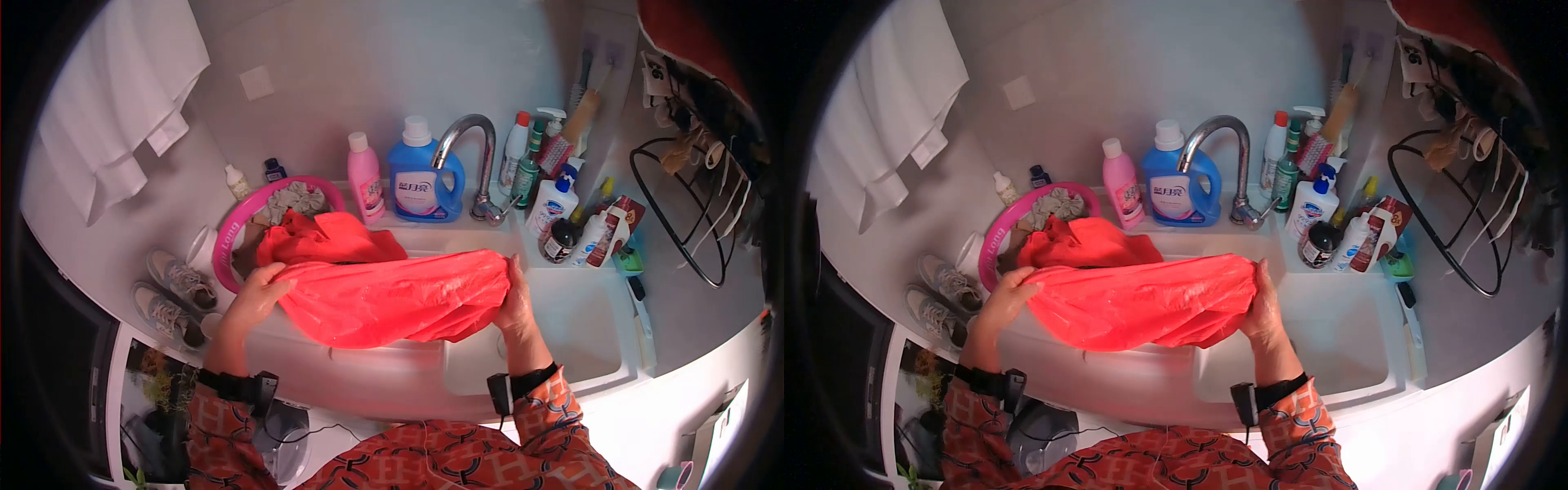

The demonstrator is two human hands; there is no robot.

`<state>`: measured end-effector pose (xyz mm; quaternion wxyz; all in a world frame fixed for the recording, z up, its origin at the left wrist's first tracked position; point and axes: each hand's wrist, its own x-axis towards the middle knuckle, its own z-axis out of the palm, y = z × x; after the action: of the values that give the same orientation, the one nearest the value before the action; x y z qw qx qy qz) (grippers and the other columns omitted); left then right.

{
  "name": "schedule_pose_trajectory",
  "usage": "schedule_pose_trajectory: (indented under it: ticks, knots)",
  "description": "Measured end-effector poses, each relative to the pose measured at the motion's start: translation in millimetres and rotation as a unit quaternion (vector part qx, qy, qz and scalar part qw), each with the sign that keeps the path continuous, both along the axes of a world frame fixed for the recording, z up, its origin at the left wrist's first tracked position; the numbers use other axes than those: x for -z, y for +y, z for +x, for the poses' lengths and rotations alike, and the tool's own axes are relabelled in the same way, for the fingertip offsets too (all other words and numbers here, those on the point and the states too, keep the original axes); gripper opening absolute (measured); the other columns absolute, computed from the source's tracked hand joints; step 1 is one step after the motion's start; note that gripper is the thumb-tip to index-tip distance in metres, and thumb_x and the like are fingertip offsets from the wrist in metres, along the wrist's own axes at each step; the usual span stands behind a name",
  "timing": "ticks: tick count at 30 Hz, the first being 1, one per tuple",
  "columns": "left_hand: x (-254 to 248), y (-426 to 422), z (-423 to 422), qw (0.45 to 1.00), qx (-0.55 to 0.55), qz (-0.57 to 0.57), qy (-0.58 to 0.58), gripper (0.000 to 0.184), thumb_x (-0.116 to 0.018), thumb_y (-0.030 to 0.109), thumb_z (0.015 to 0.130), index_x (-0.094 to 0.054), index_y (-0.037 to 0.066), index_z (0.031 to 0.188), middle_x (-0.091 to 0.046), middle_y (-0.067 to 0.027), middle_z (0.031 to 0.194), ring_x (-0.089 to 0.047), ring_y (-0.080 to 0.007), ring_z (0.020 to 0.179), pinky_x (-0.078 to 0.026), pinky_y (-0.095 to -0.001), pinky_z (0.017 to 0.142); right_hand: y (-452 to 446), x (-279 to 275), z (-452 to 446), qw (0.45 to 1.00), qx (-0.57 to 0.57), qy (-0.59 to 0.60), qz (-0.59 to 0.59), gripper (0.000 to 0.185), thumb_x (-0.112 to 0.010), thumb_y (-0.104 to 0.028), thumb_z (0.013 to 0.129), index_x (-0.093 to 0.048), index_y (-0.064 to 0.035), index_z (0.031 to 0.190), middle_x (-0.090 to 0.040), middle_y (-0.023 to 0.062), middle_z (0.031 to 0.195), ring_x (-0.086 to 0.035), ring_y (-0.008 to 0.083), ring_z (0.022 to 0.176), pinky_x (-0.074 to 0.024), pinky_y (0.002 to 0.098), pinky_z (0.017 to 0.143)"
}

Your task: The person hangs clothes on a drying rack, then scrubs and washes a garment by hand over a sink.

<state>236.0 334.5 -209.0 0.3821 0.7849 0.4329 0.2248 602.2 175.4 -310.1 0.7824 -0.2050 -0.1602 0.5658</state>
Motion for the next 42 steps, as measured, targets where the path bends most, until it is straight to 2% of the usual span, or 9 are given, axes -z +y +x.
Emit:
schedule_pose_trajectory:
  ticks: [4,9,12,15,19,25,32,35,42]
  knots:
    - [8.3,-12.0,7.5,0.886,0.056,-0.259,-0.381,0.033,-0.05,0.021,0.092,-0.051,-0.001,0.118,-0.057,-0.0096,0.115,-0.054,-0.0218,0.107,-0.043,-0.0355,0.092,6.8,-1.7,4.4,0.999,-0.036,-0.01,-0.02,0.052,-0.039,-0.047,0.093,-0.05,-0.0017,0.116,-0.058,0.0137,0.113,-0.055,0.0276,0.106,-0.0418,0.0418,0.095]
    - [-6.2,-21.8,36.4,0.785,0.085,-0.354,-0.502,0.041,-0.05,0.026,0.092,-0.046,0.002,0.124,-0.052,-0.012,0.124,-0.049,-0.025,0.115,-0.039,-0.042,0.099,19.5,2.6,11.7,0.966,-0.064,-0.227,-0.103,0.055,-0.047,-0.047,0.09,-0.049,-0.0001,0.12,-0.055,0.0146,0.118,-0.053,0.0287,0.11,-0.0407,0.0394,0.095]
    - [-11.7,-23.3,53.4,0.753,0.096,-0.371,-0.535,0.043,-0.05,0.028,0.092,-0.044,0.003,0.126,-0.05,-0.0123,0.126,-0.049,-0.0255,0.116,-0.039,-0.0425,0.099,29.5,10.9,11.4,0.835,-0.078,-0.511,-0.191,0.063,-0.055,-0.045,0.086,-0.044,0.0023,0.125,-0.057,0.0161,0.114,-0.052,0.0286,0.11,-0.0413,0.0377,0.093]
    - [-17.7,-27.8,67.2,0.749,0.101,-0.364,-0.544,0.041,-0.045,0.028,0.094,-0.045,0.002,0.126,-0.051,-0.0127,0.125,-0.05,-0.0255,0.115,-0.038,-0.0418,0.099,24.3,-11.2,-10.8,0.604,0.139,-0.762,-0.185,0.064,-0.059,-0.043,0.084,-0.043,0.0031,0.125,-0.056,0.018,0.112,-0.053,0.0272,0.107,-0.0413,0.0362,0.092]
    - [-25.0,-35.0,81.9,0.757,0.134,-0.362,-0.527,0.04,-0.041,0.028,0.095,-0.045,0.002,0.125,-0.052,-0.0133,0.125,-0.05,-0.0261,0.115,-0.037,-0.0417,0.1,7.9,-78.1,-38.0,0.791,-0.052,-0.609,-0.027,0.072,-0.069,-0.031,0.079,-0.031,-0.0054,0.136,-0.047,0.0173,0.123,-0.052,0.0259,0.11,-0.0441,0.0383,0.088]
    - [-39.2,-47.1,109.3,0.735,0.209,-0.394,-0.511,0.05,-0.039,0.043,0.094,-0.044,0.004,0.126,-0.05,-0.0115,0.126,-0.046,-0.0256,0.118,-0.035,-0.0423,0.101,2.5,-116.5,-92.9,0.708,0.05,-0.686,0.159,0.107,-0.078,-0.022,0.07,-0.002,-0.0126,0.144,-0.025,0.0196,0.142,-0.037,0.0326,0.126,-0.0353,0.0403,0.101]
    - [-42.1,-47.5,110.9,0.723,0.239,-0.438,-0.478,0.049,-0.045,0.039,0.093,-0.043,0.002,0.126,-0.048,-0.0121,0.126,-0.045,-0.0248,0.119,-0.035,-0.0406,0.101,17.8,-100.9,-62.4,0.712,0.001,-0.688,0.14,0.055,-0.064,-0.009,0.081,-0.041,-0.0047,0.131,-0.05,0.0146,0.126,-0.049,0.0261,0.116,-0.0384,0.0339,0.098]
    - [-37.0,-52.1,102.6,0.833,0.198,-0.338,-0.391,0.043,-0.054,0.02,0.089,-0.042,0.0,0.125,-0.049,-0.0127,0.124,-0.046,-0.0231,0.118,-0.036,-0.0382,0.1,7.9,-104.7,-49.8,0.813,-0.079,-0.572,0.068,0.037,-0.058,-0.014,0.087,-0.052,-0.0005,0.121,-0.058,0.0116,0.114,-0.054,0.0206,0.106,-0.0408,0.0313,0.093]
    - [-30.9,-43.2,99.2,0.853,0.098,-0.328,-0.393,0.025,-0.058,0.006,0.083,-0.055,-0.001,0.106,-0.061,-0.0072,0.101,-0.06,-0.0182,0.094,-0.048,-0.0318,0.086,3.9,-73.0,-6.7,0.894,-0.058,-0.438,-0.077,0.047,-0.053,-0.035,0.09,-0.056,0.0077,0.111,-0.061,0.0126,0.105,-0.057,0.0168,0.093,-0.0438,0.0278,0.084]
